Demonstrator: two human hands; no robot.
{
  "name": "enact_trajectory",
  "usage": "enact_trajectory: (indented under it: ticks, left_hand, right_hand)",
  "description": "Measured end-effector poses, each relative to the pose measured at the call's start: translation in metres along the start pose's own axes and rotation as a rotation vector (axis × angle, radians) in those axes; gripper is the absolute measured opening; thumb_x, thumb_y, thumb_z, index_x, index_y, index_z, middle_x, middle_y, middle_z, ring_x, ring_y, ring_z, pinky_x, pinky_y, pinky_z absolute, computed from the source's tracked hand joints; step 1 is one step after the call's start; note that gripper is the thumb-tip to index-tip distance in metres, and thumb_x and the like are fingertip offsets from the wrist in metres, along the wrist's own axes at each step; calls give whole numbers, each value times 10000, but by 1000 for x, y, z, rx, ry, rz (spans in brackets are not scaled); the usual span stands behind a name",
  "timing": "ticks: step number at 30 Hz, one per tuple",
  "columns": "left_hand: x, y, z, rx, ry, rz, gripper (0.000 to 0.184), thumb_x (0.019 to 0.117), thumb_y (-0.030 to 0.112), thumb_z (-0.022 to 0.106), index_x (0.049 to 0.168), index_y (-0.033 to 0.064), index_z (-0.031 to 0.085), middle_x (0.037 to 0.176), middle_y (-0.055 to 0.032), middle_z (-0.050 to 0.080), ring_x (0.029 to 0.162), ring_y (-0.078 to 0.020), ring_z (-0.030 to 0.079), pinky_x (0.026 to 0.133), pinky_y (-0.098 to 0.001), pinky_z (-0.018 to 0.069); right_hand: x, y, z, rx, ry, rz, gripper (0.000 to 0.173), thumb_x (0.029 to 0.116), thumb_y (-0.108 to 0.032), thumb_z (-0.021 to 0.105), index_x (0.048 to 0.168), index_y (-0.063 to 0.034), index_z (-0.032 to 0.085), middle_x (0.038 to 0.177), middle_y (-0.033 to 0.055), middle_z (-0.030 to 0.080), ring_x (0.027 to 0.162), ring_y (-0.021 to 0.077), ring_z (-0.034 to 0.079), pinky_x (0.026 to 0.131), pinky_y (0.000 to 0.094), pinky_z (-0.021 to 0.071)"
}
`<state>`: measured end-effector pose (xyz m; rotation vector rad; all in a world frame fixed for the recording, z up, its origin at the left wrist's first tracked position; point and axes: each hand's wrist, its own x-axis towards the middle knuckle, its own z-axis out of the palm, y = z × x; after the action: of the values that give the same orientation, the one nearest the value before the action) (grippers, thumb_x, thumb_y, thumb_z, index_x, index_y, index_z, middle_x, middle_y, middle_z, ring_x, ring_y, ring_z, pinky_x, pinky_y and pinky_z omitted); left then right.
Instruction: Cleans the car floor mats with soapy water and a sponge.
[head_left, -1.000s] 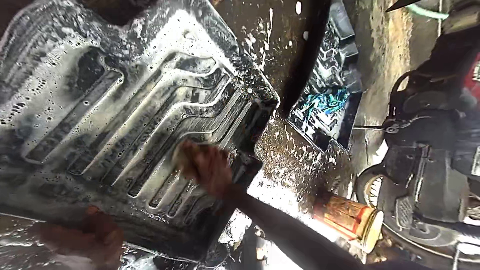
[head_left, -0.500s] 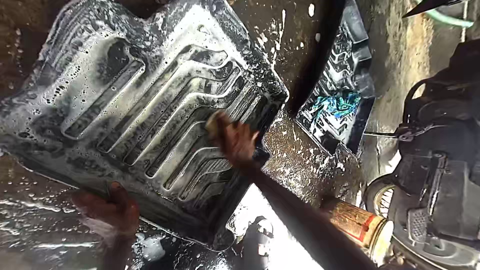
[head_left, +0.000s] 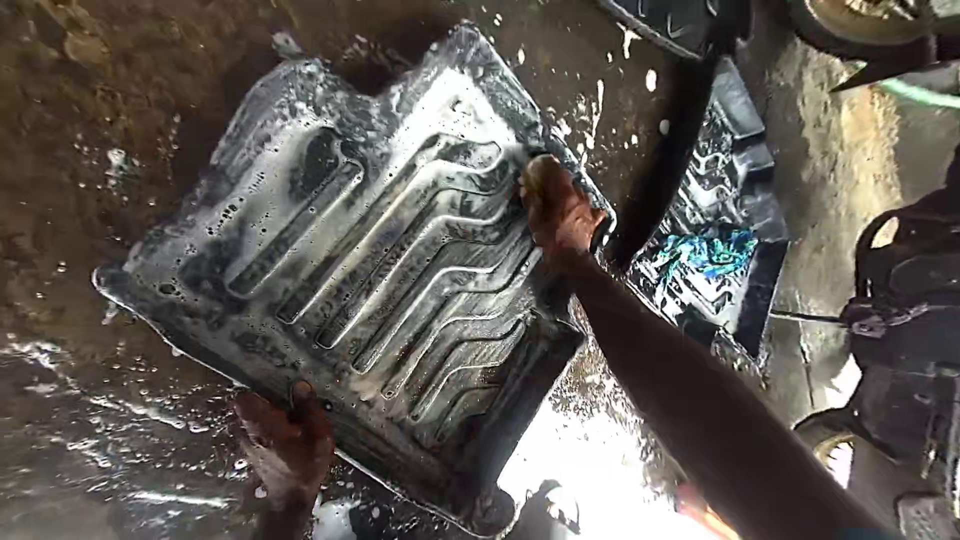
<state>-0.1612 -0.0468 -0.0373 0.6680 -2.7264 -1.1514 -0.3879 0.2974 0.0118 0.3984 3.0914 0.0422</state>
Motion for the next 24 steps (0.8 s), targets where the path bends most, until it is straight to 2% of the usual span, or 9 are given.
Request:
enact_trajectory:
  ticks: [4, 6, 8, 11, 12, 14, 17, 20, 24]
  left_hand:
    - [-5, -6, 1, 46, 46, 55, 676, 1004, 276, 532, 1399, -246, 363, 1258, -467, 547, 1135, -557, 612, 1012, -570, 483]
    - [-3, -7, -1, 84, 42, 58, 676, 1010, 270, 532, 1394, -261, 363, 1283, -480, 533, 1158, -591, 596, 1017, -605, 474]
    - [-5, -5, -2, 85, 19, 19, 696, 1011, 294, 515, 1409, -252, 348, 1313, -481, 512, 1195, -593, 571, 1043, -609, 450]
    - [-3, -1, 3, 92, 47, 18, 690, 1007, 305, 519, 1399, -246, 380, 1276, -472, 542, 1157, -574, 601, 1018, -588, 474]
    - [-4, 2, 5, 109, 62, 34, 685, 997, 299, 524, 1381, -253, 392, 1232, -464, 571, 1112, -559, 631, 980, -572, 503]
    - [-6, 3, 8, 124, 97, 60, 675, 989, 281, 541, 1344, -275, 401, 1166, -466, 598, 1046, -545, 660, 942, -541, 526]
    - [-6, -1, 3, 122, 105, 102, 668, 1006, 242, 542, 1356, -301, 370, 1226, -505, 544, 1097, -586, 623, 998, -537, 502]
    - [-5, 4, -2, 138, 86, 112, 658, 1007, 227, 543, 1345, -308, 363, 1224, -523, 525, 1100, -602, 610, 1005, -534, 494]
    - [-4, 7, 6, 169, 88, 99, 668, 1016, 283, 534, 1356, -272, 383, 1184, -485, 570, 1044, -571, 646, 930, -557, 528]
  right_hand:
    - [-164, -121, 8, 202, -14, -227, 601, 974, -421, 615, 1535, -249, 484, 1258, 189, 639, 1119, 396, 628, 866, 650, 500]
    - [-195, -138, 10, 250, -64, -452, 529, 922, -467, 683, 1427, -326, 615, 1143, 147, 696, 1017, 347, 676, 790, 570, 544]
    - [-141, -91, 4, 184, -97, -457, 561, 931, -480, 683, 1457, -304, 598, 1178, 126, 727, 1027, 353, 703, 774, 615, 537]
    - [-25, -17, -4, 70, -44, -50, 616, 965, -583, 583, 1521, -327, 517, 1271, 119, 715, 1171, 383, 663, 937, 735, 448]
    - [-18, -18, -3, 101, -25, 87, 654, 958, -599, 582, 1544, -328, 481, 1309, 135, 691, 1217, 389, 634, 984, 730, 420]
    - [-71, -67, 6, 142, 51, 119, 678, 952, -560, 594, 1544, -256, 465, 1238, 200, 674, 1098, 424, 661, 835, 696, 509]
    - [-175, -150, 12, 248, -55, -185, 665, 929, -497, 654, 1529, -247, 515, 1208, 185, 671, 1043, 363, 668, 796, 575, 547]
    - [-127, -85, -2, 188, -166, -284, 676, 922, -514, 695, 1526, -264, 523, 1242, 183, 692, 1037, 387, 696, 770, 628, 547]
    - [-14, 7, -11, 157, -119, 126, 641, 967, -570, 591, 1543, -312, 476, 1229, 149, 718, 1031, 401, 710, 796, 695, 538]
